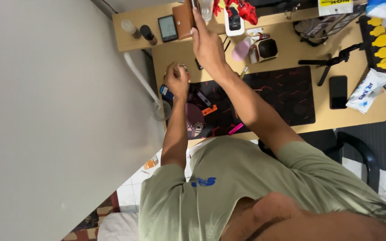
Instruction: Organizing and examining various small items on a desk including electronics and tools
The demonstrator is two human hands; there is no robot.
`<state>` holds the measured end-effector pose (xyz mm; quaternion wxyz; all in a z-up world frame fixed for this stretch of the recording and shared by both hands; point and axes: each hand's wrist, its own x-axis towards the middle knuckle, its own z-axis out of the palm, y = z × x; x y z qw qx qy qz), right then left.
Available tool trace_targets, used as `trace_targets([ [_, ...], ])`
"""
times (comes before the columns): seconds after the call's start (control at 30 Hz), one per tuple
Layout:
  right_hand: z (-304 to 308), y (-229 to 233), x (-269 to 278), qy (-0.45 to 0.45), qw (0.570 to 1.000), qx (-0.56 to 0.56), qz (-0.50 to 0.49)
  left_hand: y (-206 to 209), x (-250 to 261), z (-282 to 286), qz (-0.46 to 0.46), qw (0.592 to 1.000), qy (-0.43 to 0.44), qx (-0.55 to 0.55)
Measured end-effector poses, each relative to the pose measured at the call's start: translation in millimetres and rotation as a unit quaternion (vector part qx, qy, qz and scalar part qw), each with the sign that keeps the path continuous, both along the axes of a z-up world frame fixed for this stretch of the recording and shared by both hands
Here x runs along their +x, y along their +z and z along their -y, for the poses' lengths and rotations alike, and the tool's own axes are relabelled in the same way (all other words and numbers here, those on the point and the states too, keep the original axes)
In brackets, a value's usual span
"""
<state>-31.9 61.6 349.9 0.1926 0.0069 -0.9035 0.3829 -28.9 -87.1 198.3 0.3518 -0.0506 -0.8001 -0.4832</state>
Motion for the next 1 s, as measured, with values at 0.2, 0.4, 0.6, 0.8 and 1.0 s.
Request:
trace_targets([
  [0.2,-9,-19,12,0.02,0.996,-0.084,-0.021,-117,-14,-1,0.238,0.969,-0.028,-0.058],
  [0.4,-35,-58,74,0.009,0.969,-0.186,-0.163,-155,-30,-6,0.4,0.889,-0.044,-0.217],
  [0.6,-49,-84,163,-0.057,0.979,-0.18,-0.08,-197,-45,-7,0.444,0.838,-0.012,-0.318],
  [0.8,-62,-116,220,-0.083,0.987,-0.137,0.024,-69,-7,5,0.377,0.895,-0.06,-0.229],
  [1.0,-55,-138,234,-0.055,0.982,-0.165,0.071,219,36,43,0.289,0.933,-0.188,-0.102],
])
